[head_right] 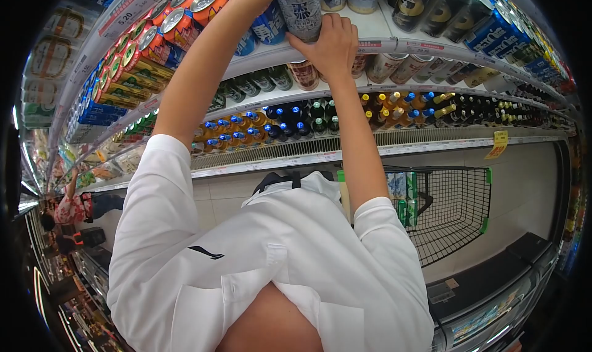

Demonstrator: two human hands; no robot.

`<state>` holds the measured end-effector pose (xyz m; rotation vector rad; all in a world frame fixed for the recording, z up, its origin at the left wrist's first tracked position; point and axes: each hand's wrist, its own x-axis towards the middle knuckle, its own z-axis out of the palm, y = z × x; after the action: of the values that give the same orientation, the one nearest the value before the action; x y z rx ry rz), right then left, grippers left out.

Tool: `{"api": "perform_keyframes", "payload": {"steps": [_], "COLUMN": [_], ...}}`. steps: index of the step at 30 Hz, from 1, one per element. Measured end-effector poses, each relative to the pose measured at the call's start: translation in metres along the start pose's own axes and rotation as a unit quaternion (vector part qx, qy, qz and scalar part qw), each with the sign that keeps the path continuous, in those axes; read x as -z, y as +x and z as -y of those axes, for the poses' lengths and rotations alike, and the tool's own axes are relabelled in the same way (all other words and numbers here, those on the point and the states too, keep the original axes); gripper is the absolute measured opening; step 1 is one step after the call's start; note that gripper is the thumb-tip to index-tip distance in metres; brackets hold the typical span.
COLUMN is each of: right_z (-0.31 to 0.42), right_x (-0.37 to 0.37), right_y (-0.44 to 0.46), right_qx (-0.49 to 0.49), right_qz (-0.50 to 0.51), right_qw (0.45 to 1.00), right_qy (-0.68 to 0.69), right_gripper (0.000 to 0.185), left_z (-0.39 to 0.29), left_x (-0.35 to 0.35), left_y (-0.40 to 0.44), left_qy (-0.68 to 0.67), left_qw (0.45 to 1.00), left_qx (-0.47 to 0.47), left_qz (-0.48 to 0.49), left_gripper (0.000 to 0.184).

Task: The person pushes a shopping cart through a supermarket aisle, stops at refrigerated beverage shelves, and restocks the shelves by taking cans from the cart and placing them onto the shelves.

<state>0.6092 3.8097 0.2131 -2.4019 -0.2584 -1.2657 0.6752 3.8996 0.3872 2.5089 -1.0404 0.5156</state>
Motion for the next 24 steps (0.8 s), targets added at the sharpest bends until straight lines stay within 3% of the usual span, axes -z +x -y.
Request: {"api": "perform_keyframes", "payload": {"steps": [2, 3, 5, 6, 11, 12, 14, 24], "right_z": [0.001, 0.001, 0.001, 0.001, -0.001, -0.001, -0.001, 0.001], "right_x": [0.001, 0.001, 0.002, 0.001, -0.001, -0.001, 0.0, 0.0], "right_y": [0.001, 0.001, 0.001, 0.001, 0.0, 0.001, 0.002, 0.003], "right_qx": [-0.004, -0.004, -0.003, -0.002, 0.002, 0.007, 0.013, 0.011], "right_qz": [0.004, 0.005, 0.005, 0.004, -0.011, -0.018, -0.025, -0.013], "right_qw": [1.0, 1.0, 1.0, 1.0, 1.0, 1.0, 1.0, 1.0], "right_qy": [-0.001, -0.001, -0.001, -0.002, 0.004, 0.007, 0.011, -0.001], "right_gripper": [0.067, 0.067, 0.068, 0.069, 0.068, 0.067, 0.066, 0.065], "left_z": [0.007, 0.01, -0.012, -0.018, -0.013, -0.01, -0.006, 0.009], "left_x": [-0.007, -0.01, 0.008, 0.013, 0.031, 0.037, 0.049, 0.061], "left_y": [-0.002, -0.002, -0.019, -0.028, -0.076, -0.084, -0.097, -0.112], "left_qy": [0.068, 0.069, -0.083, -0.083, 0.071, 0.071, 0.082, 0.148], "left_qw": [0.988, 0.988, 0.986, 0.986, 0.968, 0.969, 0.979, 0.979], "left_qx": [-0.089, -0.09, 0.005, 0.005, -0.049, -0.05, 0.067, 0.016], "left_qz": [-0.101, -0.101, -0.145, -0.145, -0.234, -0.232, -0.176, -0.137], "left_gripper": [0.055, 0.055, 0.048, 0.048, 0.041, 0.041, 0.042, 0.051]}}
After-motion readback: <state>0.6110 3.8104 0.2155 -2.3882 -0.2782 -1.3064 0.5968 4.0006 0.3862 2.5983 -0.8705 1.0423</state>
